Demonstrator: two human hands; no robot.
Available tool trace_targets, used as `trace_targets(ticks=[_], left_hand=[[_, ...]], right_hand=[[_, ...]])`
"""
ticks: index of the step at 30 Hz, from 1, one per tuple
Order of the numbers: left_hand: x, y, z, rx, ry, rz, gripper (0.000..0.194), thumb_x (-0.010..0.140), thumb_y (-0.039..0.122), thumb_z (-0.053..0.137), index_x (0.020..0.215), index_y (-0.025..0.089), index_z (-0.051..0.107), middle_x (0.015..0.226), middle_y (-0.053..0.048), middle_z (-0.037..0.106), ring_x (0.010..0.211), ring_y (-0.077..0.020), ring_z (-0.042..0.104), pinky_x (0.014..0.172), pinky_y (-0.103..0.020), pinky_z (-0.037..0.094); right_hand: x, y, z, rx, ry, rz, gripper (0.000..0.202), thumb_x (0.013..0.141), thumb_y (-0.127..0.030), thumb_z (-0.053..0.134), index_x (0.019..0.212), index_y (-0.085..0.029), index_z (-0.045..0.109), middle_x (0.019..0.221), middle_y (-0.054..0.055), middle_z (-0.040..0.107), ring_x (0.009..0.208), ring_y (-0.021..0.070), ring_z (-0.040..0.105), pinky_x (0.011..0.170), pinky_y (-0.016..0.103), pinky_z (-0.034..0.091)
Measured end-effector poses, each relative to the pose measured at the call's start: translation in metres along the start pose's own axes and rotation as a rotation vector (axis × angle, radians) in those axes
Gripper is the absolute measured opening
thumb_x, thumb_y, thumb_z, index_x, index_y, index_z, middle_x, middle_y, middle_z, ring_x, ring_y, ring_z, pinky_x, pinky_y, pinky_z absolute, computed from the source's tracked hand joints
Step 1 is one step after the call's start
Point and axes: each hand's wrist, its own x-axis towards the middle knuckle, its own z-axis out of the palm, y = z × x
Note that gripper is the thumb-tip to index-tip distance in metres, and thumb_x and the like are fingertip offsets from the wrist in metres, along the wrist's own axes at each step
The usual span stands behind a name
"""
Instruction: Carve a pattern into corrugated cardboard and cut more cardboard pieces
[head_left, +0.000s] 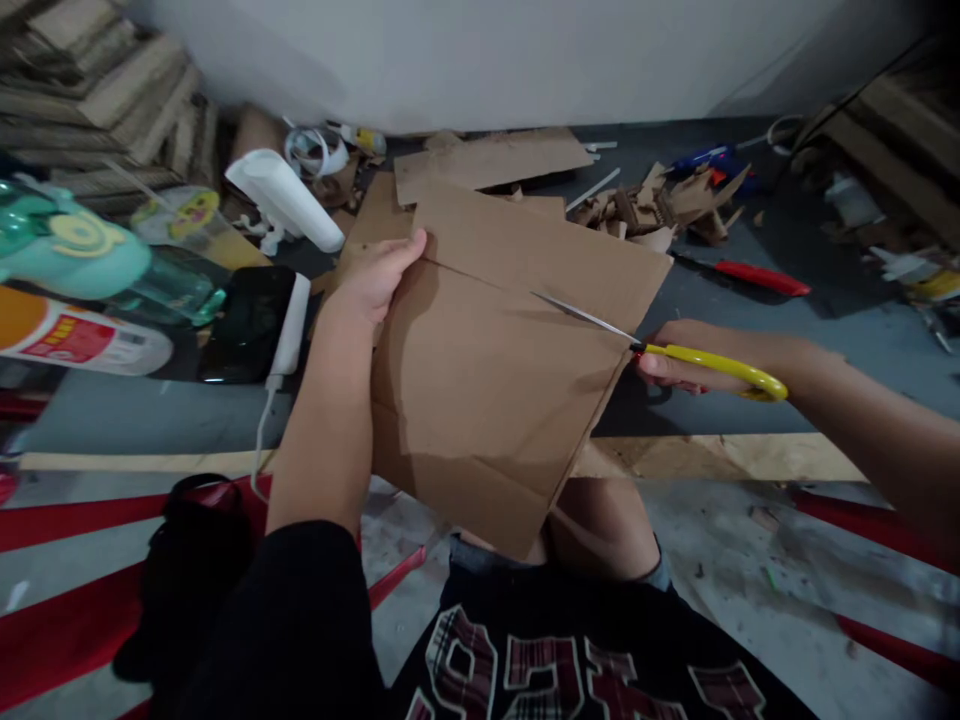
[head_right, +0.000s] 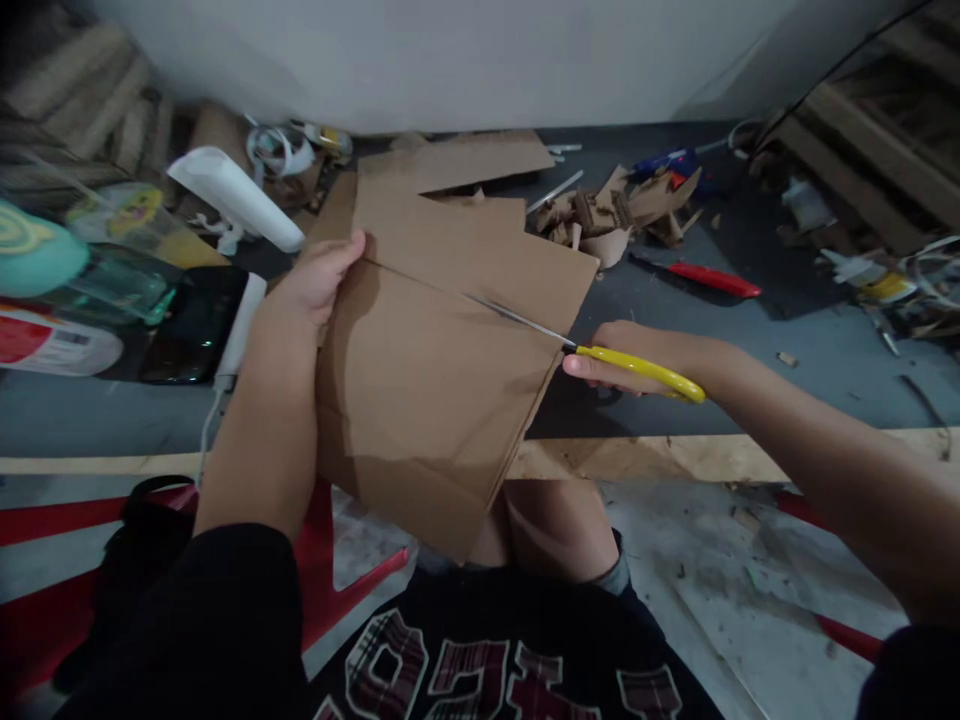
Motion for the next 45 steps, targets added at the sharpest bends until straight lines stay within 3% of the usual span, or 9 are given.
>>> trace_targets(ticks=[5, 13, 28, 34, 39, 45], left_hand=[[-0.001, -0.005, 0.007, 0.036, 0.112, 0.087, 0.031, 0.092, 0.045, 0.062, 0.087, 0.015, 0.068, 0.077, -0.003, 0.072, 0.095, -0.0245, 0.078, 0.082, -0.036, 0.064], [0.005, -0.012, 0.003, 0.035, 0.056, 0.169, 0.038, 0.086, 0.053, 0.066, 0.081, 0.015, 0.067, 0.073, -0.005, 0.071, 0.089, -0.0265, 0.078, 0.083, -0.042, 0.065], [0.012, -0.017, 0.003, 0.102, 0.139, 0.204, 0.041, 0.079, 0.058, 0.071, 0.078, 0.018, 0.065, 0.074, -0.006, 0.070, 0.089, -0.0273, 0.077, 0.076, -0.037, 0.064], [0.020, -0.022, -0.006, 0.232, 0.181, 0.316, 0.055, 0.075, 0.072, 0.069, 0.069, 0.018, 0.061, 0.073, -0.007, 0.067, 0.086, -0.0262, 0.075, 0.075, -0.036, 0.063], [0.025, -0.027, -0.011, 0.269, 0.151, 0.304, 0.058, 0.077, 0.075, 0.065, 0.075, 0.018, 0.065, 0.074, -0.007, 0.069, 0.086, -0.0271, 0.075, 0.078, -0.039, 0.064], [0.017, -0.024, -0.002, 0.233, 0.161, 0.256, 0.054, 0.075, 0.072, 0.067, 0.078, 0.018, 0.067, 0.073, -0.009, 0.070, 0.090, -0.0292, 0.076, 0.079, -0.041, 0.064]], right_hand=[[0.000, -0.007, 0.000, -0.057, -0.001, 0.101, 0.102, 0.055, -0.112, 0.002, 0.064, -0.020, 0.047, 0.059, 0.007, 0.051, 0.053, 0.0149, 0.046, 0.053, 0.032, 0.039], [0.008, 0.014, 0.002, 0.027, -0.018, 0.061, 0.095, 0.074, -0.104, 0.019, 0.071, -0.016, 0.056, 0.064, 0.010, 0.059, 0.051, 0.0153, 0.054, 0.053, 0.032, 0.045], [0.003, 0.000, -0.001, 0.116, -0.026, 0.130, 0.108, 0.049, -0.115, 0.017, 0.072, -0.017, 0.056, 0.061, 0.005, 0.051, 0.051, 0.0123, 0.048, 0.052, 0.030, 0.044], [0.003, 0.001, -0.001, 0.059, -0.006, 0.069, 0.107, 0.057, -0.113, 0.013, 0.071, -0.016, 0.058, 0.066, 0.011, 0.060, 0.054, 0.0158, 0.053, 0.054, 0.033, 0.046], [0.009, 0.007, -0.002, 0.047, -0.027, 0.082, 0.099, 0.065, -0.108, 0.016, 0.069, -0.018, 0.057, 0.063, 0.012, 0.061, 0.051, 0.0168, 0.056, 0.052, 0.033, 0.048], [0.015, 0.008, -0.006, 0.049, -0.048, 0.122, 0.081, 0.079, -0.097, 0.034, 0.064, -0.020, 0.055, 0.058, 0.008, 0.061, 0.047, 0.0168, 0.056, 0.049, 0.032, 0.048]])
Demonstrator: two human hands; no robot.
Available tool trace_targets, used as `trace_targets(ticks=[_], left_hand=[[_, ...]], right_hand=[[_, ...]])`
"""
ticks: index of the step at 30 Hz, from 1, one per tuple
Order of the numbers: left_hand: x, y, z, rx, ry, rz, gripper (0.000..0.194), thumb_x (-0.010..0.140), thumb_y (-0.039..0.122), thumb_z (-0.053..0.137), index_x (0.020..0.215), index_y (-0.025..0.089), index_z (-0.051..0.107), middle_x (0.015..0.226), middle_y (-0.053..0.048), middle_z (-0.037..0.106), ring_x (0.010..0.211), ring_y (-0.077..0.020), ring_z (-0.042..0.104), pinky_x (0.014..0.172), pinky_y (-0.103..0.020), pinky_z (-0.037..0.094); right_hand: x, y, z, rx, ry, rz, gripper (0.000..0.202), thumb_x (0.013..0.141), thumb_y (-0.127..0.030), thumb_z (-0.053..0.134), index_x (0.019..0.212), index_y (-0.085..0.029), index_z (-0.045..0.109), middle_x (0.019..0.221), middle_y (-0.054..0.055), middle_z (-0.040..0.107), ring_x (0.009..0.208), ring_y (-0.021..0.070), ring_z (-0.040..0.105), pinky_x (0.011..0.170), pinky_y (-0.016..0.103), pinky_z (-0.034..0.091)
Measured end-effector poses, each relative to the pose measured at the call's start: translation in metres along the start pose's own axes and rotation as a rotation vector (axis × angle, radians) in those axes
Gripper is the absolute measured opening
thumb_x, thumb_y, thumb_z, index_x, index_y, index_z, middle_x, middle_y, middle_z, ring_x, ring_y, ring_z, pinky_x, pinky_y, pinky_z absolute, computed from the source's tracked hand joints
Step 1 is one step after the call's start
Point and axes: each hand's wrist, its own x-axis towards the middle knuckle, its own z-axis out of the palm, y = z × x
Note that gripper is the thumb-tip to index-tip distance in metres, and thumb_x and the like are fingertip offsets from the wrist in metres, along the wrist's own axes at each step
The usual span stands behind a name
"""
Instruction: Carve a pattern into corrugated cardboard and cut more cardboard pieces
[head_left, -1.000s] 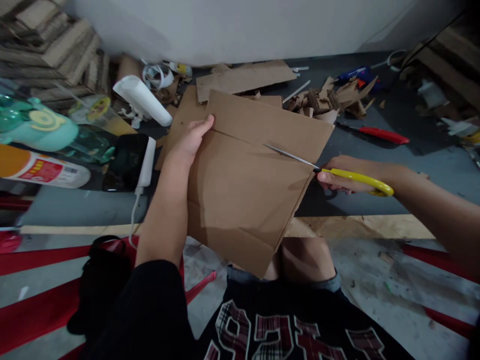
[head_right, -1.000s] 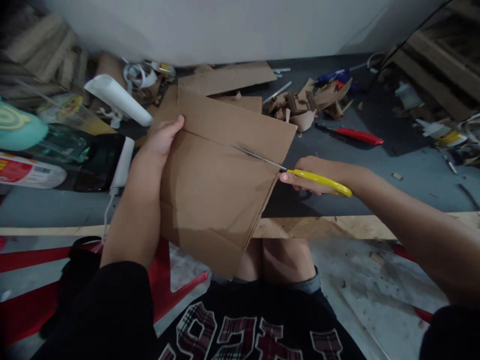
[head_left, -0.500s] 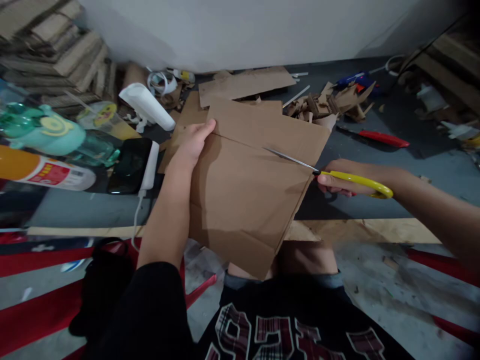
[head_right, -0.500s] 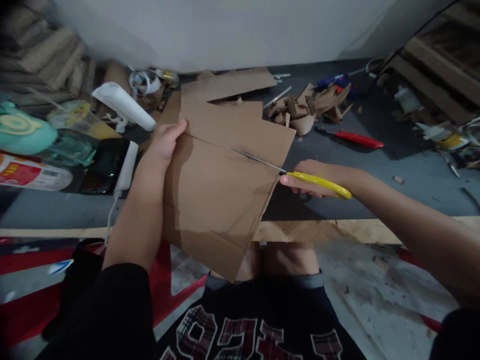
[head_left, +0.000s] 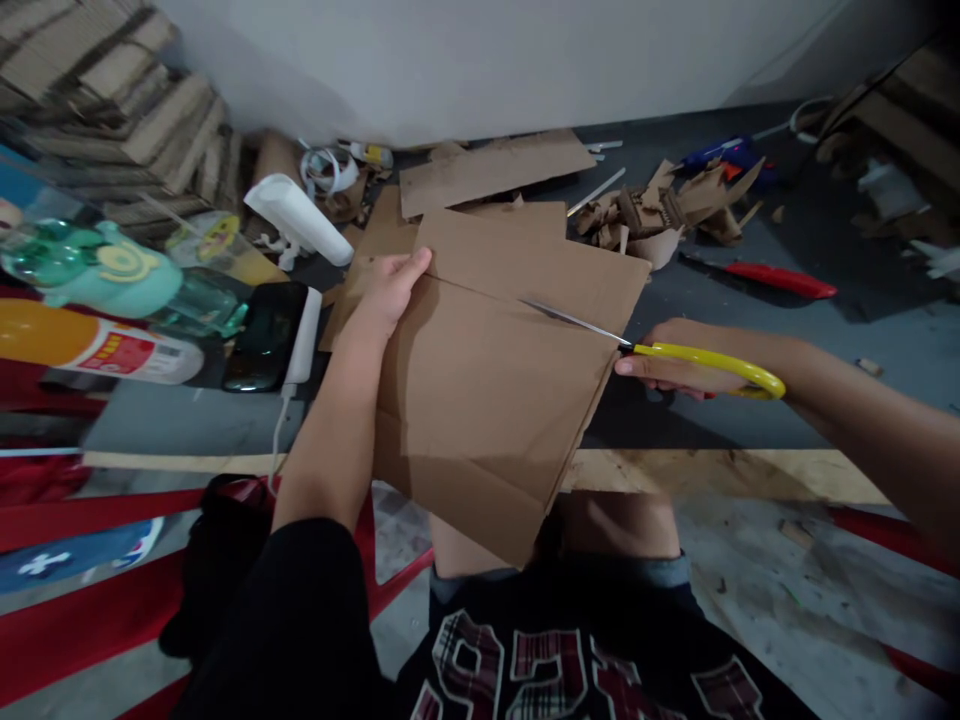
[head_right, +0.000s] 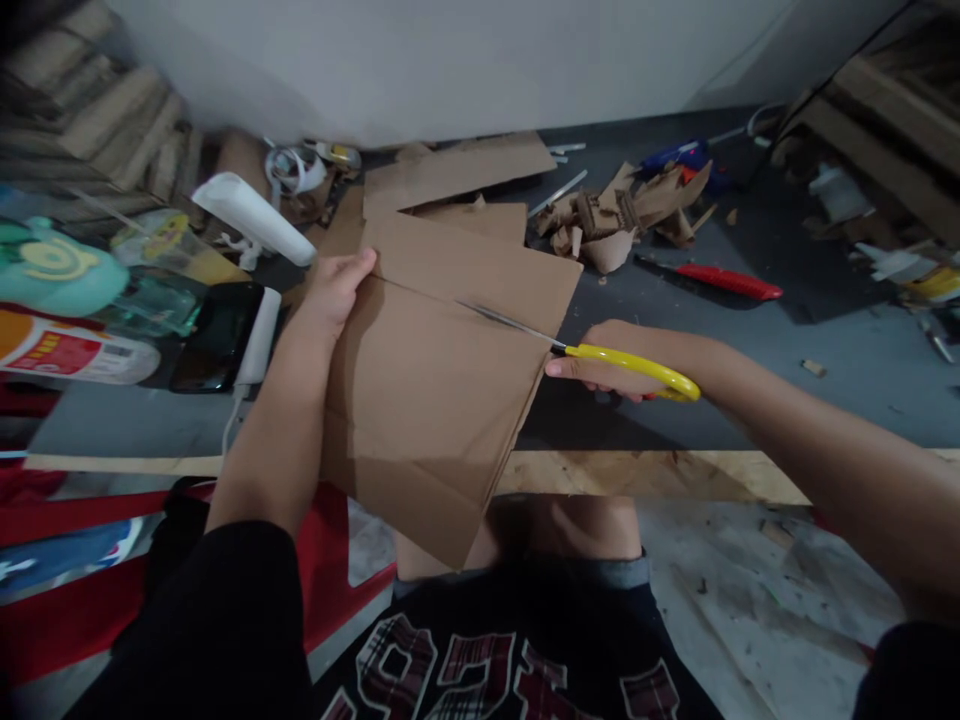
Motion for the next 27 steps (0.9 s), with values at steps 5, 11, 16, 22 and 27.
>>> trace_targets(ticks=[5, 11, 16, 22, 27], left_hand=[[-0.004, 0.004, 0.005, -0.061, 0.013, -0.025, 0.045, 0.075, 0.064, 0.068, 0.075, 0.020, 0.064, 0.072, -0.007, 0.070, 0.088, -0.0275, 0.076, 0.075, -0.037, 0.062], [-0.006, 0.008, 0.005, -0.069, 0.003, -0.051, 0.043, 0.077, 0.063, 0.069, 0.075, 0.020, 0.065, 0.069, -0.005, 0.069, 0.087, -0.0260, 0.074, 0.076, -0.037, 0.061], [-0.005, 0.007, 0.002, -0.090, 0.004, -0.060, 0.044, 0.072, 0.065, 0.073, 0.074, 0.022, 0.066, 0.067, -0.005, 0.067, 0.079, -0.0246, 0.072, 0.070, -0.036, 0.059], [-0.003, 0.010, -0.001, -0.131, 0.033, -0.027, 0.057, 0.059, 0.074, 0.081, 0.066, 0.022, 0.059, 0.061, -0.001, 0.063, 0.066, -0.0180, 0.062, 0.069, -0.034, 0.055], [-0.007, 0.022, -0.005, -0.086, 0.095, 0.044, 0.067, 0.054, 0.082, 0.082, 0.059, 0.022, 0.053, 0.058, 0.002, 0.053, 0.061, -0.0129, 0.050, 0.060, -0.029, 0.041]], right_hand=[[0.001, -0.003, -0.002, -0.049, -0.012, 0.014, 0.079, 0.083, -0.094, 0.034, 0.062, -0.020, 0.055, 0.053, 0.008, 0.060, 0.047, 0.0175, 0.057, 0.050, 0.032, 0.049], [0.006, 0.000, -0.002, -0.067, -0.029, -0.048, 0.079, 0.085, -0.093, 0.031, 0.056, -0.021, 0.048, 0.049, 0.006, 0.056, 0.043, 0.0156, 0.055, 0.048, 0.030, 0.047], [0.007, 0.000, -0.002, -0.128, 0.004, -0.039, 0.078, 0.083, -0.093, 0.035, 0.054, -0.021, 0.042, 0.050, 0.004, 0.053, 0.044, 0.0161, 0.055, 0.047, 0.031, 0.045], [0.003, 0.014, -0.005, -0.065, 0.045, -0.137, 0.079, 0.080, -0.097, 0.032, 0.065, -0.021, 0.048, 0.059, 0.004, 0.054, 0.051, 0.0158, 0.052, 0.049, 0.030, 0.041], [-0.003, 0.009, -0.005, -0.057, 0.084, -0.150, 0.083, 0.075, -0.101, 0.032, 0.074, -0.021, 0.056, 0.074, 0.008, 0.059, 0.061, 0.0175, 0.052, 0.054, 0.032, 0.039]])
